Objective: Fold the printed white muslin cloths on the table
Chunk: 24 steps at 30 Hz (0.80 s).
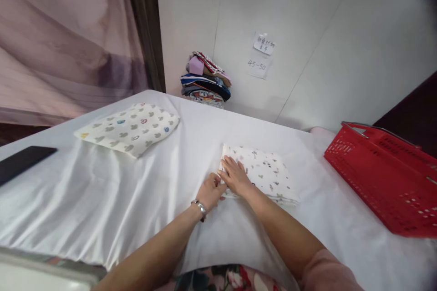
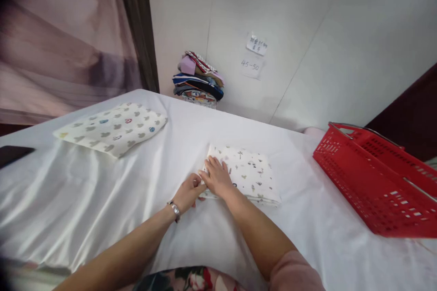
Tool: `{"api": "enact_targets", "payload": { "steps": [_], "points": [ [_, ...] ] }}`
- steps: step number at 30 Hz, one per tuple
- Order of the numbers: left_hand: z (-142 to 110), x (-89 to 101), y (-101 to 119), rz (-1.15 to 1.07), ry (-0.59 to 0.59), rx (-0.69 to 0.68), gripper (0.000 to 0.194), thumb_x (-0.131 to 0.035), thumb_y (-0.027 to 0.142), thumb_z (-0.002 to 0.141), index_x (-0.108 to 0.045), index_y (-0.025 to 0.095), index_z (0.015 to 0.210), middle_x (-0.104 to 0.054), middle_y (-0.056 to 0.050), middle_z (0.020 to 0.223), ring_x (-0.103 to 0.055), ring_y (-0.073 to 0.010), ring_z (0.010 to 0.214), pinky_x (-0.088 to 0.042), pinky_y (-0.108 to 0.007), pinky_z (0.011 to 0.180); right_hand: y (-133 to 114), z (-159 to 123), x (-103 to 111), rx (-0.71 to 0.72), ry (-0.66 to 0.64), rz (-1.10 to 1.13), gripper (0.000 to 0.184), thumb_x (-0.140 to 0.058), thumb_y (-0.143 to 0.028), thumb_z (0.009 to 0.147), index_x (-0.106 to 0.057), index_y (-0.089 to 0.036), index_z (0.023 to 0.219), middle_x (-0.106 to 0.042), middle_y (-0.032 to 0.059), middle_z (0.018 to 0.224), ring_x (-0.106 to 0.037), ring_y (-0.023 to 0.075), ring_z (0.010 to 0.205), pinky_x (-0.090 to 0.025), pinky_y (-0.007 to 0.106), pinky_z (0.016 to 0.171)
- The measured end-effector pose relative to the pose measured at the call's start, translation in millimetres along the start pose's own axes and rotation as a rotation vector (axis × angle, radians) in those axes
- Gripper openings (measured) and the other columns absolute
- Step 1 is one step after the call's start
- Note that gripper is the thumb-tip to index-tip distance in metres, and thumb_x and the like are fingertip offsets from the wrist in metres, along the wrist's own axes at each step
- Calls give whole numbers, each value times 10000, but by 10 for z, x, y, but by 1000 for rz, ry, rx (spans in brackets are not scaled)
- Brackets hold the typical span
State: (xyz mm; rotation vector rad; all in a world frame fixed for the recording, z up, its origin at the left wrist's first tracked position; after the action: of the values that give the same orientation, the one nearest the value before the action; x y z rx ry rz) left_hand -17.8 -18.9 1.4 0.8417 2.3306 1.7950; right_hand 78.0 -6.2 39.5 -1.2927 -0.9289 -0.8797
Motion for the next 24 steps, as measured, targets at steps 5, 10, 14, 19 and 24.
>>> {"api": "enact_targets", "payload": {
  "steps": [5,10,14,19,24],
  "points": [
    [-3,8,15,-16,-9,-9,204,-539,302,727,-374,207,800,-536,34,669,-609,-128,532,-313,-143,309,92,-96,190,-29,-33,306,495,-229,-466,895,-359,-239,1315,-335,32,1393,-272,166,1283,-171,390,1055],
    [-11,18,29,-12,-6,-10,189,-528,305,725,-379,209,790,-533,33,672,-617,-138,541,-311,-150,304,113,-482,355,0,70,115,460,-275,-452,892,-381,-246,1290,-382,41,1362,-266,189,1280,-129,431,1056],
    [10,25,30,19,10,-14,183,-517,314,725,-382,214,795,-517,47,638,-607,-134,529,-309,-153,308,77,-602,204,34,66,-94,461,-257,-419,905,-384,-195,1287,-335,72,1389,-224,211,1293,-135,443,1047],
    [-12,63,88,157,58,-82,159,-473,335,757,-385,210,799,-519,49,603,-587,-123,497,-322,-176,357,75,-555,150,41,84,-157,490,-215,-437,908,-362,-187,1302,-325,70,1395,-213,215,1294,-145,447,1040],
    [-179,172,305,609,238,-248,185,-450,389,787,-451,205,803,-571,18,625,-580,-153,571,-394,-251,531,53,-579,196,66,129,-176,497,-195,-442,909,-362,-181,1297,-334,71,1390,-218,213,1290,-152,438,1037]
  ]
}}
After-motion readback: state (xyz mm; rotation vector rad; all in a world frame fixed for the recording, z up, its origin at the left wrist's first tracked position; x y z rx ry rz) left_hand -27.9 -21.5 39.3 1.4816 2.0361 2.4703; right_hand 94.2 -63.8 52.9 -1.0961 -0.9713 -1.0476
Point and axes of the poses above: each hand's wrist, its own z-axis towards the middle knuckle, its own x-axis out of the back of the hand, y = z × x, the point moved 8 cm from there along z, towards the middle knuckle
